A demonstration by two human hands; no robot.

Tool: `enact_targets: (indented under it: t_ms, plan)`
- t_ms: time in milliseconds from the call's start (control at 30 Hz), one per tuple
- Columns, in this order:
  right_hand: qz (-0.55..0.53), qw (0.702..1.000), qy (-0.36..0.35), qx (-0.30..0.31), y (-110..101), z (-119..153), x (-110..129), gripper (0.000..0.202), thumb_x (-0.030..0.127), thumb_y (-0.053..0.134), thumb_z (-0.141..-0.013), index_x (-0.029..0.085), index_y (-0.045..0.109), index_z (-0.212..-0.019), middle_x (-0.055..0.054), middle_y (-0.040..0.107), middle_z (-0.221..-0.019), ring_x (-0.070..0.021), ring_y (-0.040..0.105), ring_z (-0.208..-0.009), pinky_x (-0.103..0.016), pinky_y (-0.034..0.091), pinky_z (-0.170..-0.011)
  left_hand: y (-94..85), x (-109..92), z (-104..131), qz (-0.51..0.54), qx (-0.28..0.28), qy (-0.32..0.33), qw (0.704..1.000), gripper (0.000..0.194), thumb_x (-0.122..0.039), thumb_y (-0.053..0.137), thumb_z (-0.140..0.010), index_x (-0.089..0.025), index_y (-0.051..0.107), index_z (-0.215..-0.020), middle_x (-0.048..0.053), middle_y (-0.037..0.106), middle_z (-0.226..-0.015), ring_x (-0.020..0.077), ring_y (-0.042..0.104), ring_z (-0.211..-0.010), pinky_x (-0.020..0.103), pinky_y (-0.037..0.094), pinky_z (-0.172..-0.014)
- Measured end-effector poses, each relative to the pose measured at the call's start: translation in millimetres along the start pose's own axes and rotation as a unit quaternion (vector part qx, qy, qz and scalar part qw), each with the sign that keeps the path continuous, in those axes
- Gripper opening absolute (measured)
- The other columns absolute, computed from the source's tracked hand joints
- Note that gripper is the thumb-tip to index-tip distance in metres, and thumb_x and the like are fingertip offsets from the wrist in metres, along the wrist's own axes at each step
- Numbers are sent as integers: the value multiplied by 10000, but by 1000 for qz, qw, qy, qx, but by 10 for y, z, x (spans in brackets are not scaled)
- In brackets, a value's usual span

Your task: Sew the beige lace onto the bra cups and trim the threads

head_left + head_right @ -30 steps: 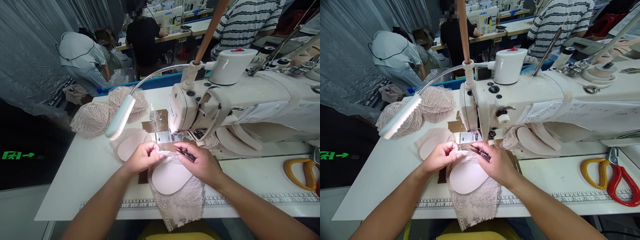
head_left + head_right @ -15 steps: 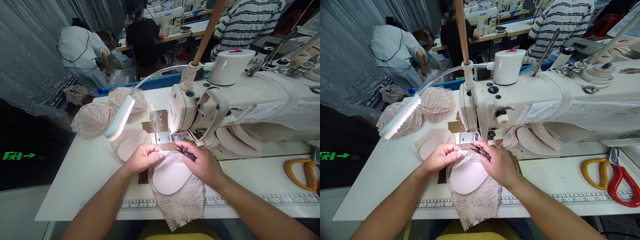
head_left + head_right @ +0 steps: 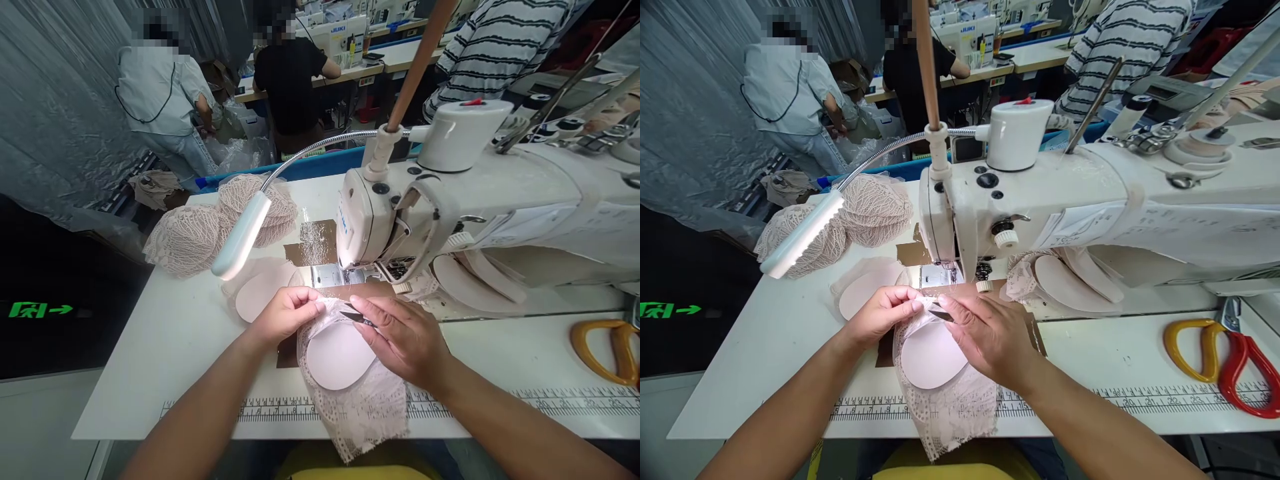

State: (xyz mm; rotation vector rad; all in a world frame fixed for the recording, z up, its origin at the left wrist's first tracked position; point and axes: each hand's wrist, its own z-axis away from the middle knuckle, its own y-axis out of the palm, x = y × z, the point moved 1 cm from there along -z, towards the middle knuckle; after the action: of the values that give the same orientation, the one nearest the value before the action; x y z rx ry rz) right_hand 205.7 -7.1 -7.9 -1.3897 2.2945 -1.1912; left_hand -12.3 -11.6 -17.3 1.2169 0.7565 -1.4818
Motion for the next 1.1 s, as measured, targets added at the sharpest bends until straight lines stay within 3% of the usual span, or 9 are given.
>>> enact_targets:
  t_ms: [133,300,733,967,1100]
  plan:
    - [-43,999,-3,16,27,-5,39,478,135,563,-830,224,497,-1295,-54,698,-962,-176,659,-827,-290,555,-707,23,-21,13,-4,2,1,1000,239,-354,650,-792,-115,642,-786,0,541,-645,80,434,-567,197,352,-549]
    - [-67,995,41,53,96,-11,55,393,144,509,-867,162,538,-1258,-85,691,-979,-176,667,-832,-307,578,-744,71,-61,38,-14,14,-3,1000,256,-366,649,-793,-112,668,-815,2,536,-640,87,431,-581,210,363,-569]
    - [-78,994,58,56,113,-14,52,384,132,496,-875,143,538,-1257,-81,686,-955,-172,650,-824,-312,574,-721,91,-48,56,-28,29,17,999,264,-373,644,-804,-117,695,-846,-7,520,-602,84,407,-555,211,341,-537]
    - [-70,995,54,48,91,-46,66,350,131,500,-869,133,568,-1212,-78,686,-923,-171,654,-794,-304,572,-701,90,-47,62,-46,25,43,998,269,-357,634,-818,-109,708,-893,49,616,-744,121,490,-658,242,404,-632]
    - [-68,996,49,41,86,-49,67,352,128,494,-875,139,552,-1222,-78,685,-922,-168,649,-800,-306,573,-701,95,-45,63,-41,32,43,998,250,-348,623,-830,-115,706,-866,-1,540,-620,83,419,-571,210,354,-562]
